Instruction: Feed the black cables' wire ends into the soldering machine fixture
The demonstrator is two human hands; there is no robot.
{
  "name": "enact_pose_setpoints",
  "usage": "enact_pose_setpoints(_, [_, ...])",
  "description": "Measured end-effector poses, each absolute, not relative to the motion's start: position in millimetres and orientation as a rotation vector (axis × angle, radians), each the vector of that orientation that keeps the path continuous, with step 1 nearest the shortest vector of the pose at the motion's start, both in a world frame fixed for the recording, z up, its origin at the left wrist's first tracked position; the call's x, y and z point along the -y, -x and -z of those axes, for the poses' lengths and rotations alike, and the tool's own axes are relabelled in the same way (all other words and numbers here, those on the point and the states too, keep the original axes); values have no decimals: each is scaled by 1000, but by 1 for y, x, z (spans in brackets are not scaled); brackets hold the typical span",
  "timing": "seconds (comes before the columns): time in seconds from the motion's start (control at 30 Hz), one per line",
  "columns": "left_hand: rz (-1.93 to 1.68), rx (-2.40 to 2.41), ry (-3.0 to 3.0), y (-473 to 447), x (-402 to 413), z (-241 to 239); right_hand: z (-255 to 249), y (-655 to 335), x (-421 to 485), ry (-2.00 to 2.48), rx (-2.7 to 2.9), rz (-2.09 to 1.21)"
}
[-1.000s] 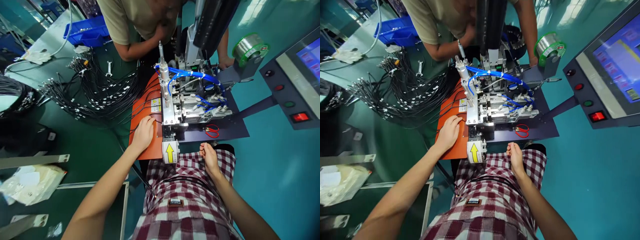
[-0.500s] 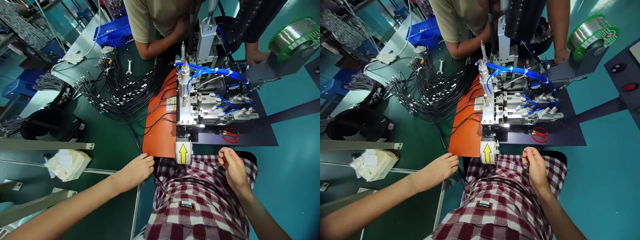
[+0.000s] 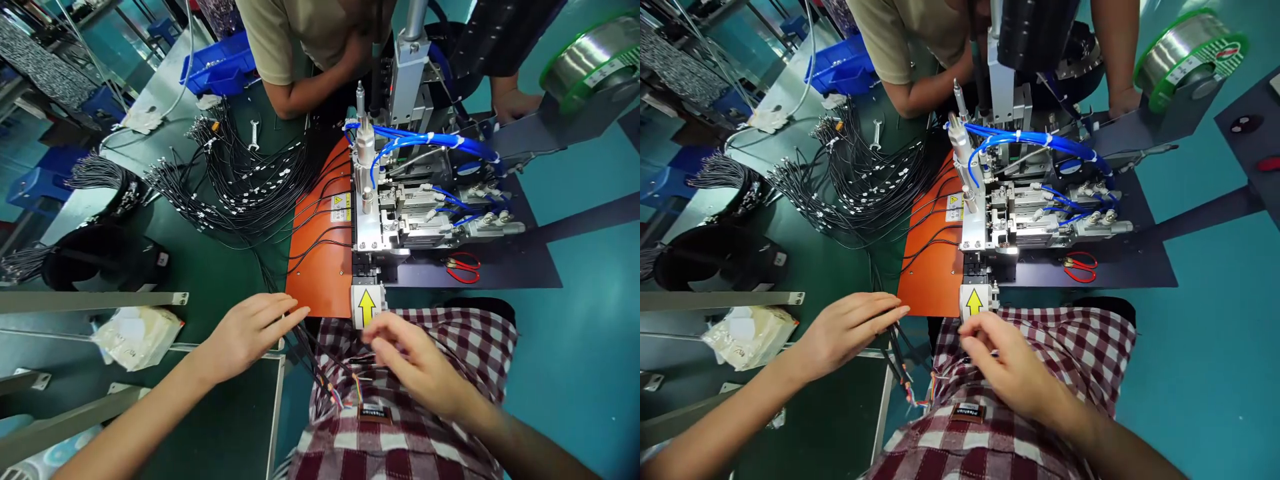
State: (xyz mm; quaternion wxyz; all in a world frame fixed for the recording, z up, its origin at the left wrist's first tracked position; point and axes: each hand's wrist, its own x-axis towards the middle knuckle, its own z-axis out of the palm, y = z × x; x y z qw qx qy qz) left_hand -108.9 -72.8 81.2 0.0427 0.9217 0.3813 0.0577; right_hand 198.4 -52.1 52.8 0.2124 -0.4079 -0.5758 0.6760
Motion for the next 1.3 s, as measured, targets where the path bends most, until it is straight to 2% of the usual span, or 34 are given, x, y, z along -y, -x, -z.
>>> enact_pose_setpoints(0.07, [-216,-1211,-2839,111,73,-82,-53,-176,49,999,1539,-2072])
enact_pose_setpoints(0.17, [-150,-1184,-2897,110,77,-73,-43,-151,45,794,1186,-2542])
enact_pose_setpoints(0.23, [-121,-1184,-2906,111,80,-69,-38,-145,45,716,1062,-2693])
enact_pose_setpoints(0.33, [-225,-1230,-2858,114,86,-71,-34,-148,48,721,1055,-2699])
enact_pose_setpoints(0.5, [-375,-1364,-2823,115,93,-78,-32,-155,56,893,1249,-2496])
enact_pose_setpoints(0.73, [-370,-1306,-2857,118,102,-60,-26,-131,67,654,1108,-2756])
enact_pose_setpoints(0.83, [-350,-1304,-2805,116,103,-64,-31,-135,63,807,1320,-2572])
enact_pose_setpoints(0.97, [19,-1331,-2458,96,99,-90,-45,-160,42,1178,1968,-1790])
enact_pose_setpoints(1.07, [-91,-1249,-2280,73,83,-98,-51,-175,26,1259,2130,-1399])
enact_pose_setpoints(1.17, [-352,-1363,-2413,49,56,-78,-50,-181,20,1232,2103,-1353])
enact_pose_setpoints(1.3, [-352,-1314,-2478,27,29,-39,-43,-191,18,1254,1907,-1452])
